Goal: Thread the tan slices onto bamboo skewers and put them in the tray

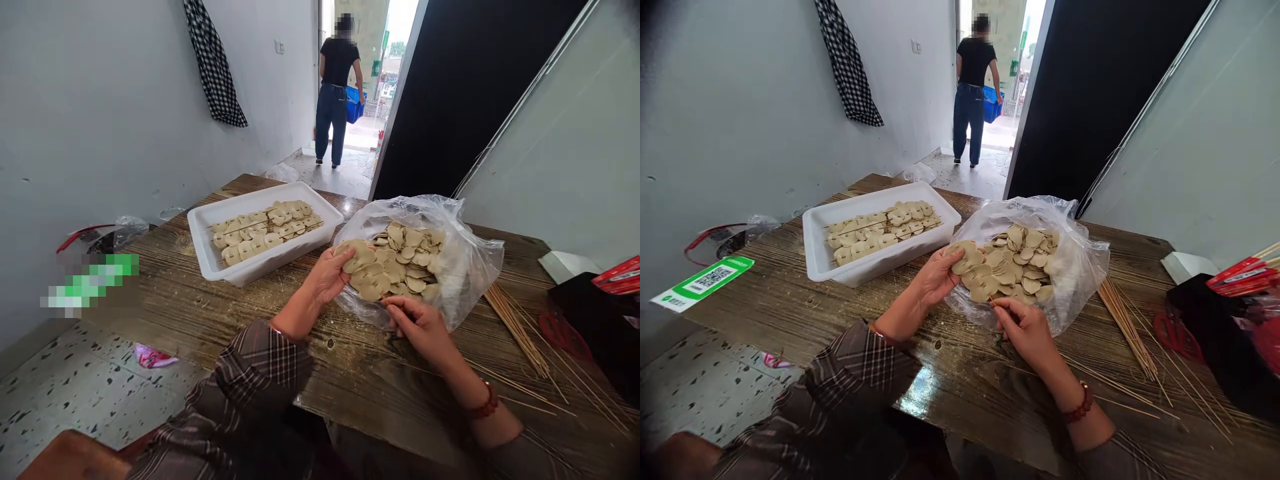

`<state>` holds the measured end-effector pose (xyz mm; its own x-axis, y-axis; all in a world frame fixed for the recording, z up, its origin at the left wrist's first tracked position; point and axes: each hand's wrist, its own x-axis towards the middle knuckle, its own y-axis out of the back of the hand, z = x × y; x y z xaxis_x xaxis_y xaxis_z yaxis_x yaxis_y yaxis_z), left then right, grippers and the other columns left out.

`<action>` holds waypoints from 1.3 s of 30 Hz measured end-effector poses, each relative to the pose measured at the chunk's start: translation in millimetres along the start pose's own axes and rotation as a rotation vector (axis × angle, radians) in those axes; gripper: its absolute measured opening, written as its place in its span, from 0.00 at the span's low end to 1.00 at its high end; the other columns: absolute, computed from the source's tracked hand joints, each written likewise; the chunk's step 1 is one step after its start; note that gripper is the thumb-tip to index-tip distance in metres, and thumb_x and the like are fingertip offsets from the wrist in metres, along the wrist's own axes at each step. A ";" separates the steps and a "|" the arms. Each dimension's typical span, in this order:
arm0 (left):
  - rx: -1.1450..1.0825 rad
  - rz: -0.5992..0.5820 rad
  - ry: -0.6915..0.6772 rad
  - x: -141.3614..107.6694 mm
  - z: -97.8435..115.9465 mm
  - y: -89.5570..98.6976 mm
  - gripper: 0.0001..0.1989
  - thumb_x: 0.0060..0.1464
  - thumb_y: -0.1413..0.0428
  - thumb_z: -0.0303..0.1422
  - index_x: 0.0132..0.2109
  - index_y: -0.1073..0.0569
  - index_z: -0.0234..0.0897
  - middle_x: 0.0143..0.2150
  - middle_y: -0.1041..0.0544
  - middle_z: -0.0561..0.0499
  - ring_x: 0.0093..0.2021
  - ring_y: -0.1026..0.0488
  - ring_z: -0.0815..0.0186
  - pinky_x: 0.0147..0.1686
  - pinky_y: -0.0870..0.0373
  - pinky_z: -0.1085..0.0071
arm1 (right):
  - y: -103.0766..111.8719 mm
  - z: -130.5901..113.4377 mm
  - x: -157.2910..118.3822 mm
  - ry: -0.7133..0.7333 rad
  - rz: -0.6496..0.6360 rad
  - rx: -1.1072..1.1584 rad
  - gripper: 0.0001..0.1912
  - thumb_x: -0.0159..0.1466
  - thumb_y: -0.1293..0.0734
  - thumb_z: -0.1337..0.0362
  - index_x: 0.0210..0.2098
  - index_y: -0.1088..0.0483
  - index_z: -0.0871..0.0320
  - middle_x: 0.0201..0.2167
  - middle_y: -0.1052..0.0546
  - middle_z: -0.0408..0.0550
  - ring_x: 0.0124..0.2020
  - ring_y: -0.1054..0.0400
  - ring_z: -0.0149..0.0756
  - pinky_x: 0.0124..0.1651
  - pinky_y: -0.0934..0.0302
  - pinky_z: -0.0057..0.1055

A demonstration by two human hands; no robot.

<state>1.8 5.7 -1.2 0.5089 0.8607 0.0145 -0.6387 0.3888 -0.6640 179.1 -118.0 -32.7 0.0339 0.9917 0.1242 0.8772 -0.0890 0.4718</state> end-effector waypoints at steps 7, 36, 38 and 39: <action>-0.007 -0.009 -0.005 -2.4 3.4 -2.5 0.17 0.50 0.35 0.35 0.45 0.25 0.30 0.41 0.18 0.43 0.45 0.20 0.58 0.45 0.23 0.66 | -4.6 2.7 0.6 0.192 0.026 -0.250 0.16 0.69 0.41 0.57 0.42 0.23 0.57 0.21 0.25 0.43 0.24 0.30 0.36 0.33 0.38 0.32; -0.089 0.060 0.175 2.2 -7.3 -3.0 0.16 0.66 0.53 0.35 0.51 0.26 0.30 0.40 0.18 0.42 0.40 0.20 0.63 0.42 0.23 0.68 | 5.9 6.4 2.2 -0.035 0.022 -0.007 0.19 0.67 0.39 0.53 0.44 0.24 0.60 0.20 0.28 0.41 0.16 0.37 0.29 0.21 0.43 0.27; -0.106 0.066 0.182 1.9 -8.0 -3.1 0.16 0.66 0.53 0.34 0.51 0.26 0.30 0.40 0.18 0.42 0.40 0.20 0.64 0.43 0.23 0.68 | 7.4 9.9 1.9 0.000 0.037 -0.074 0.18 0.67 0.38 0.53 0.44 0.24 0.59 0.21 0.26 0.43 0.20 0.33 0.32 0.25 0.39 0.28; -0.117 0.064 0.188 1.6 -8.8 -2.9 0.16 0.66 0.52 0.35 0.51 0.26 0.30 0.40 0.18 0.42 0.40 0.20 0.64 0.43 0.23 0.68 | 8.3 11.6 1.8 0.031 0.054 -0.116 0.18 0.67 0.37 0.53 0.43 0.23 0.59 0.23 0.24 0.45 0.23 0.30 0.34 0.28 0.36 0.30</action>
<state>9.5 3.1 -5.8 0.5749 0.8019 -0.1629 -0.6076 0.2850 -0.7414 192.0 -115.9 -38.7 0.0629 0.9820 0.1780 0.8131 -0.1538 0.5615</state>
